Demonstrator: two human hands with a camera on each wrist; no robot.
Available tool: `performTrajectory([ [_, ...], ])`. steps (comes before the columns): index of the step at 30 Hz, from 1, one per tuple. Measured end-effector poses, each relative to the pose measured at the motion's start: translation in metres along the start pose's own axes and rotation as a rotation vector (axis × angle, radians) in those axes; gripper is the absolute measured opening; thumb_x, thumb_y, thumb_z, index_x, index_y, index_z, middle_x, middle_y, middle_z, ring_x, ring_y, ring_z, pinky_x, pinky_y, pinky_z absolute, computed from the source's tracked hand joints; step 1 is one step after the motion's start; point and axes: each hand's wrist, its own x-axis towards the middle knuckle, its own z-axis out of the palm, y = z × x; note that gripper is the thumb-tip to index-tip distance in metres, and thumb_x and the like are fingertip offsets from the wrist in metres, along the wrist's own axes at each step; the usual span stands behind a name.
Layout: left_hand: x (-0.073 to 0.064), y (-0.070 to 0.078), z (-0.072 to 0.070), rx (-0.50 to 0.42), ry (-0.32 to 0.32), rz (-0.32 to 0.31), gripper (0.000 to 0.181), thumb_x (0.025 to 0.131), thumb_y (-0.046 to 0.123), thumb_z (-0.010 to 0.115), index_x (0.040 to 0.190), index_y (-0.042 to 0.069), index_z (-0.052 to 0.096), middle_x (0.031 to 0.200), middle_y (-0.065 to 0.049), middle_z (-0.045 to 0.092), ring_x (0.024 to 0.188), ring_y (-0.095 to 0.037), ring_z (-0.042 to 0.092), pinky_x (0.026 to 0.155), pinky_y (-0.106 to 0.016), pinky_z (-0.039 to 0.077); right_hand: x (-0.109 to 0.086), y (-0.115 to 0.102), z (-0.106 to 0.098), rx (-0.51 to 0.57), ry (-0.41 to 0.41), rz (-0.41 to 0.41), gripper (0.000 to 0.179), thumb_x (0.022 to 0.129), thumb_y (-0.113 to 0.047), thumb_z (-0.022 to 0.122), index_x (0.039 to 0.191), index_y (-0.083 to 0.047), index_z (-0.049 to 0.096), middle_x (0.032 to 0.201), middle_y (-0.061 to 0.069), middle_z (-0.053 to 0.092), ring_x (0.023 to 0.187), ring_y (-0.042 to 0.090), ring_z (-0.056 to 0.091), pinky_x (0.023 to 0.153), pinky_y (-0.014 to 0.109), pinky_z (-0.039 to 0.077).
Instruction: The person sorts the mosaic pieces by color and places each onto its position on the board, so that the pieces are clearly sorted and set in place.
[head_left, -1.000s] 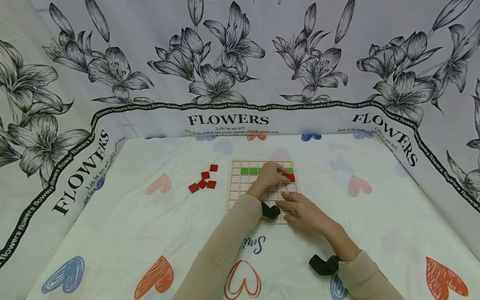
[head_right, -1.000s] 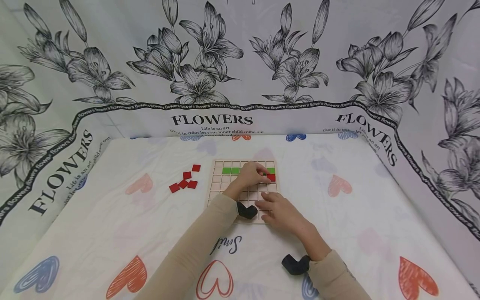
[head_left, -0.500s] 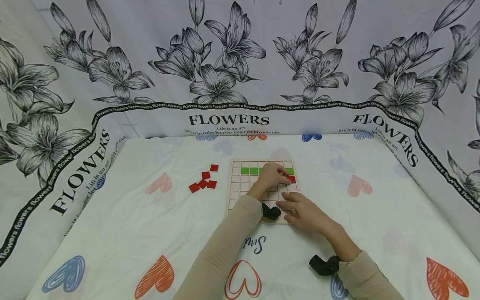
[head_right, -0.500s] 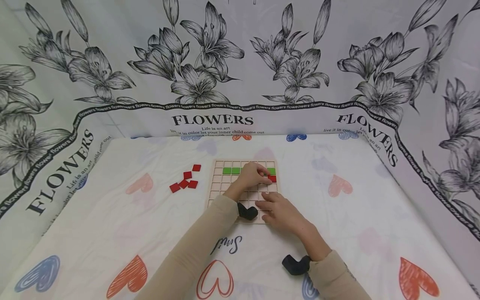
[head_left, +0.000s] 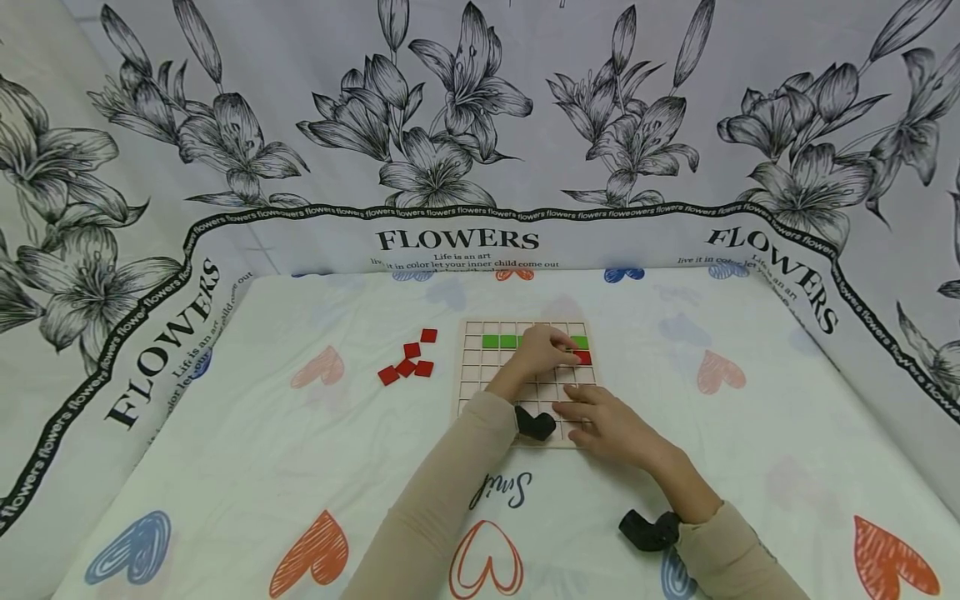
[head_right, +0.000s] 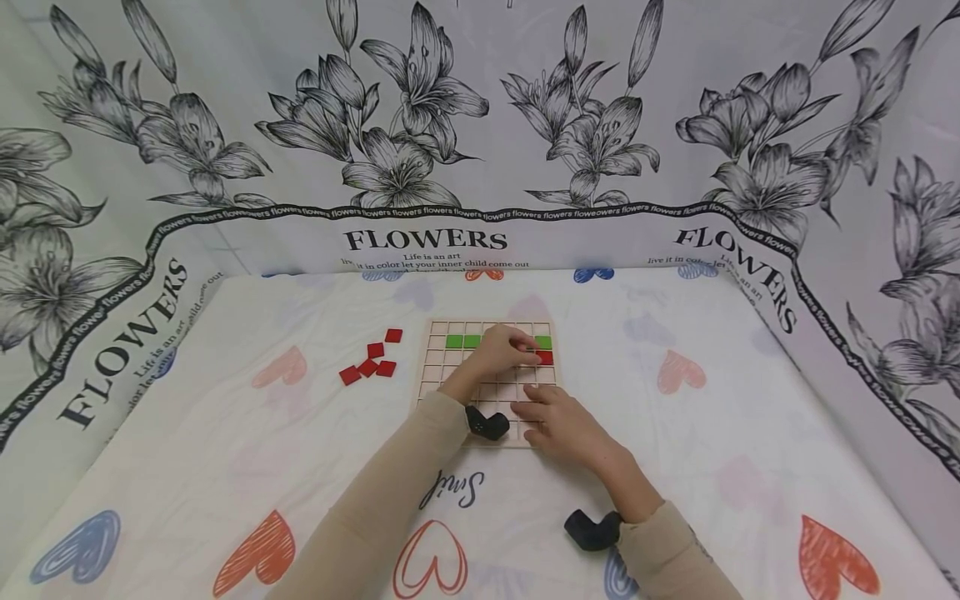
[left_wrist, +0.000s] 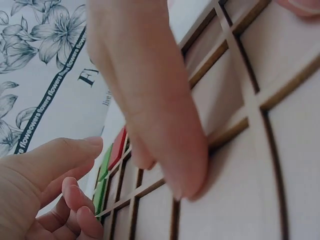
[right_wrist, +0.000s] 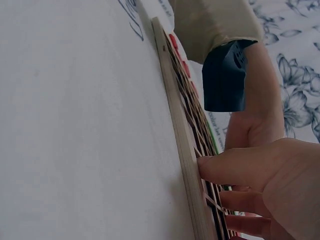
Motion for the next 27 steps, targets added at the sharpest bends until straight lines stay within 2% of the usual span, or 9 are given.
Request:
performTrajectory([
  [4,-0.003,0.0,-0.006,0.005,-0.005,0.017,0.022,0.082,0.022,0.076,0.101,0.011,0.076,0.088,-0.005,0.065,0.074,-0.008,0.047,0.064,-0.017,0.035,0.0,0.0,0.0,-0.001,-0.003,0.007,0.039,0.086,-0.012,0.068,0.125,-0.008,0.065,0.137,0.022,0.056,0.127,0.042,0.05,0.101,0.054,0.044],
  [9,-0.009,0.001,-0.018,0.002,-0.005,0.053,0.021,0.084,0.018,0.074,0.101,0.007,0.075,0.073,0.002,0.055,0.07,-0.009,0.045,0.066,-0.018,0.036,0.001,0.0,0.0,0.001,-0.008,0.014,0.04,0.086,-0.013,0.068,0.125,-0.009,0.065,0.137,0.022,0.056,0.127,0.042,0.05,0.102,0.054,0.044],
  [15,-0.016,-0.004,-0.027,0.038,-0.01,0.066,0.021,0.085,0.02,0.072,0.102,0.008,0.075,0.073,0.005,0.051,0.072,-0.01,0.045,0.067,-0.019,0.035,0.0,0.0,0.001,-0.012,-0.004,0.013,0.039,0.086,-0.013,0.068,0.125,-0.008,0.065,0.136,0.022,0.056,0.127,0.042,0.051,0.102,0.054,0.044],
  [19,-0.022,-0.007,-0.033,0.027,-0.014,0.077,0.02,0.086,0.019,0.071,0.103,0.008,0.075,0.074,0.004,0.051,0.074,-0.01,0.046,0.068,-0.019,0.037,0.0,-0.001,0.001,-0.012,0.007,0.005,0.039,0.085,-0.012,0.068,0.124,-0.007,0.065,0.135,0.023,0.057,0.126,0.043,0.051,0.101,0.054,0.045],
  [27,-0.037,-0.009,-0.043,0.036,-0.033,0.096,0.019,0.086,0.016,0.072,0.102,0.006,0.075,0.072,0.004,0.052,0.069,-0.009,0.046,0.066,-0.018,0.039,0.001,-0.002,0.001,-0.018,0.023,-0.005,0.039,0.084,-0.011,0.069,0.123,-0.006,0.066,0.133,0.024,0.058,0.124,0.043,0.053,0.1,0.054,0.045],
])
